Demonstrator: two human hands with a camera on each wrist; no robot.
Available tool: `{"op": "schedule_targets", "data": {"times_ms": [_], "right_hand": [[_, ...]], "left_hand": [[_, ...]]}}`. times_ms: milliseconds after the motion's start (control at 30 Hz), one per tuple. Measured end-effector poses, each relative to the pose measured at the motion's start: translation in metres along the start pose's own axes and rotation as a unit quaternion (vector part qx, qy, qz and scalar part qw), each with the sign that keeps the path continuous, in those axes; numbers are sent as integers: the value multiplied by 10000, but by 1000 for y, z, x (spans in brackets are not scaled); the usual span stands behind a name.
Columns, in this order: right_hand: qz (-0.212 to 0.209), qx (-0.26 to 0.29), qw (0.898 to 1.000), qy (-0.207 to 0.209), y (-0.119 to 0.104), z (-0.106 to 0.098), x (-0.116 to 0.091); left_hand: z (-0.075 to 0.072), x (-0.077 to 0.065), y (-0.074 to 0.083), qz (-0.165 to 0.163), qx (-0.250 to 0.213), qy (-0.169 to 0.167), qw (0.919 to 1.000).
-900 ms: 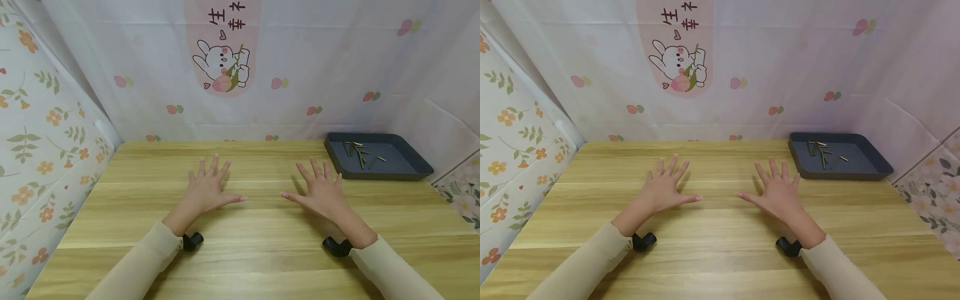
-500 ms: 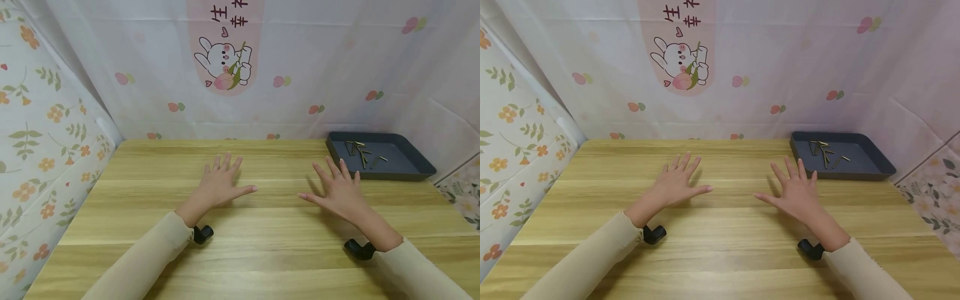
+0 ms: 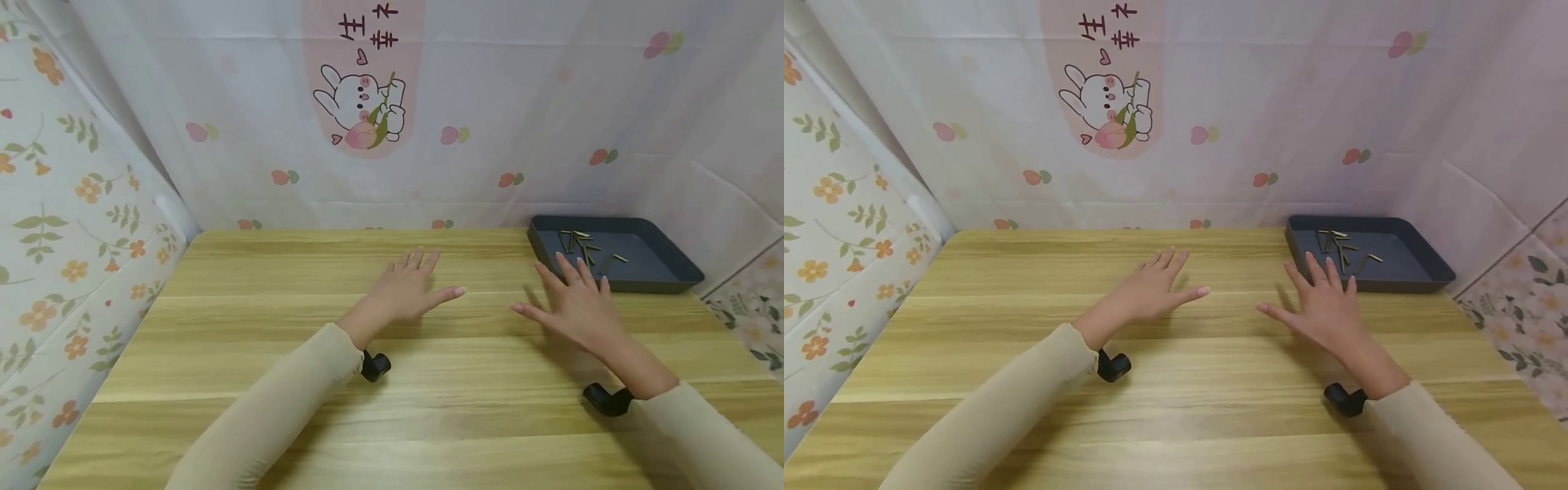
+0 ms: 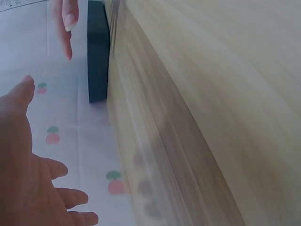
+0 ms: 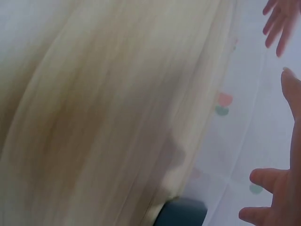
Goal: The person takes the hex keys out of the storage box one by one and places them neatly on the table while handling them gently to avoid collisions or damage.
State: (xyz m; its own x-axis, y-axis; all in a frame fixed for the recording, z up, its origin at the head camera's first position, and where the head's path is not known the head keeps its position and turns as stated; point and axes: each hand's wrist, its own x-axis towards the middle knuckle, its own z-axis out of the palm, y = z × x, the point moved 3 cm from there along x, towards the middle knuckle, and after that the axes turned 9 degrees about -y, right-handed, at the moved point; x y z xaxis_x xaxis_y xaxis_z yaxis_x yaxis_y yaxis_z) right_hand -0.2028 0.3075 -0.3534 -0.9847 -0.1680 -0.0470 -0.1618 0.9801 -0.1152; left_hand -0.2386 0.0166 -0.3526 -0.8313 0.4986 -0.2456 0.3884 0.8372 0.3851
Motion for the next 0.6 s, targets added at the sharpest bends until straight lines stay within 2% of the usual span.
{"op": "schedule_targets", "data": {"times_ms": [133,367,600], "right_hand": [[58,56,9999,97,15,-3,-1],[188,316,9993,46,48,-8,-3],[382,707,9966,198,84,-10,-1]], "left_hand": [[5,15,10,154,-264,-34,9995],[11,37,27,395,-1174,223,9920],[17,60,41,318,-1816,511,9815]]}}
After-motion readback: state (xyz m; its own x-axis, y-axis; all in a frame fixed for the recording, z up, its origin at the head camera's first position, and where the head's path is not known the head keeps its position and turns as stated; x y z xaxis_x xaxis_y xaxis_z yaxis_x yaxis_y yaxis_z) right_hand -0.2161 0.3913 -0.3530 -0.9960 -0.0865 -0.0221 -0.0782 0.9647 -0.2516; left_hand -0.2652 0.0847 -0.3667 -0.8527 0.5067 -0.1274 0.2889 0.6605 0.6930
